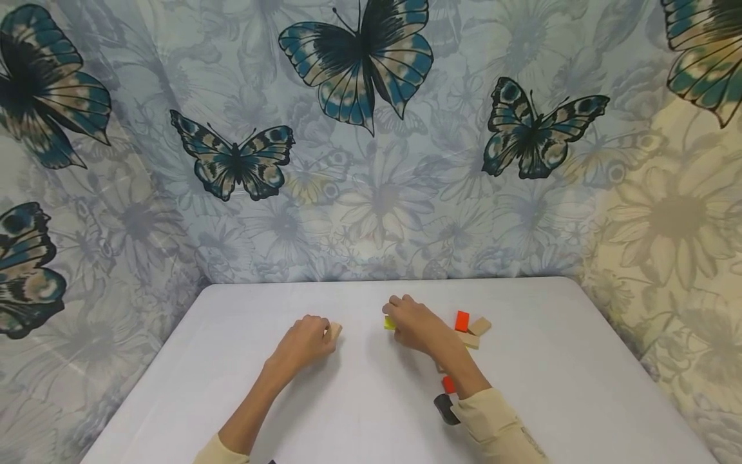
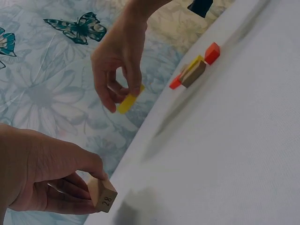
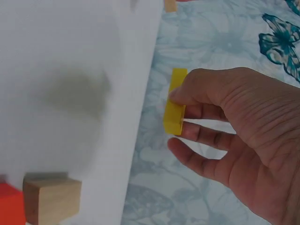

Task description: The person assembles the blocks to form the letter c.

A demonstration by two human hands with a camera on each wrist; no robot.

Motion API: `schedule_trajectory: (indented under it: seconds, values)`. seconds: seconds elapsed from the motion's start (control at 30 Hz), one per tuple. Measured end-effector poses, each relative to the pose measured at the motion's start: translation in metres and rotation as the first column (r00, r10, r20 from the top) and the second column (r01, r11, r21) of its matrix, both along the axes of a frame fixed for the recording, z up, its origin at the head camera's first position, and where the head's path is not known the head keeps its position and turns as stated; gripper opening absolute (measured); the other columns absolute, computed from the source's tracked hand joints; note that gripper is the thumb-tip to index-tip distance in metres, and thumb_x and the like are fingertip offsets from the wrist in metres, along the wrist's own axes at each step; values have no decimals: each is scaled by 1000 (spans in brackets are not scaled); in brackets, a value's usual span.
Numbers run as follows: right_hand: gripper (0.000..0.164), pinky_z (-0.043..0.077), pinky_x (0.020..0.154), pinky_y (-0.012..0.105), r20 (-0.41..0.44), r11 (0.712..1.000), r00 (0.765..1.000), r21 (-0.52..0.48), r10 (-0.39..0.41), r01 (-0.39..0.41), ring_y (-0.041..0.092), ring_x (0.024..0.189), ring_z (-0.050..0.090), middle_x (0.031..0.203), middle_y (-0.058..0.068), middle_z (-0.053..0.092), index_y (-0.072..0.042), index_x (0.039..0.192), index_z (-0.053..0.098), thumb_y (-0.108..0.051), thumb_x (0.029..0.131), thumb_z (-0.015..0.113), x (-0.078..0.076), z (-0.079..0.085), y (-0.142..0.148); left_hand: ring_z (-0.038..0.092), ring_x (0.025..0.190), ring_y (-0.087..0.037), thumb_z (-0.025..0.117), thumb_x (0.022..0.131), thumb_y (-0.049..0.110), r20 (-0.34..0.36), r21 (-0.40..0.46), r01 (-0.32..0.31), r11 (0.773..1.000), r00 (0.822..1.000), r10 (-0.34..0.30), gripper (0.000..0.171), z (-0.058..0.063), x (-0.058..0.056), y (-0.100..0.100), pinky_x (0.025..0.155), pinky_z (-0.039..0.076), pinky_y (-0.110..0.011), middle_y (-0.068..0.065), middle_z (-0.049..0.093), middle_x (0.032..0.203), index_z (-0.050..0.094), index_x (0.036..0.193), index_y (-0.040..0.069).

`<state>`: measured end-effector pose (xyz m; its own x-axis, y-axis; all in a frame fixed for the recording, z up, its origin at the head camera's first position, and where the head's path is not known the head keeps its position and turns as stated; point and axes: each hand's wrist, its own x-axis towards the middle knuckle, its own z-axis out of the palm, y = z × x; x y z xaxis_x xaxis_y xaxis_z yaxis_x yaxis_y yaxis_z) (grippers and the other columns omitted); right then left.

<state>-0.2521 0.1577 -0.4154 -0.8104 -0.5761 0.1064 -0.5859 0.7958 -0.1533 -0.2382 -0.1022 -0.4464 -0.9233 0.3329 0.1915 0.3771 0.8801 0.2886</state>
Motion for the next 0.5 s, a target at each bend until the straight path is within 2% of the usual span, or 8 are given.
schedule_trajectory:
  seconds: [0.2, 0.33, 0.5]
  values:
    - [31, 62, 91, 44, 6, 1000, 1000, 20, 24, -24, 25, 99, 62, 105, 7, 69, -5, 114, 75, 4, 85, 78, -12, 3, -20, 39, 49, -8, 72, 82, 6, 11, -15, -8, 1000, 1000, 8, 32, -2, 2, 2, 42, 31, -16, 3, 45, 56, 49, 60, 12]
    - [28, 61, 86, 42, -5, 998, 999, 27, 50, -50, 23, 96, 63, 101, 5, 69, -7, 111, 77, 3, 85, 79, -19, 1, -34, 39, 51, -9, 74, 84, 10, 35, -18, -19, 1000, 999, 20, 31, -4, 3, 4, 45, 32, -18, 3, 47, 59, 52, 62, 11]
    - [25, 56, 78, 40, -45, 996, 996, 42, 83, -82, 22, 93, 64, 97, 2, 70, -9, 105, 79, 6, 85, 78, -27, -6, -46, 39, 51, -8, 76, 89, 14, 47, -5, -5, 1000, 999, 5, 31, -7, 4, 6, 45, 32, -16, 2, 47, 61, 55, 66, 9]
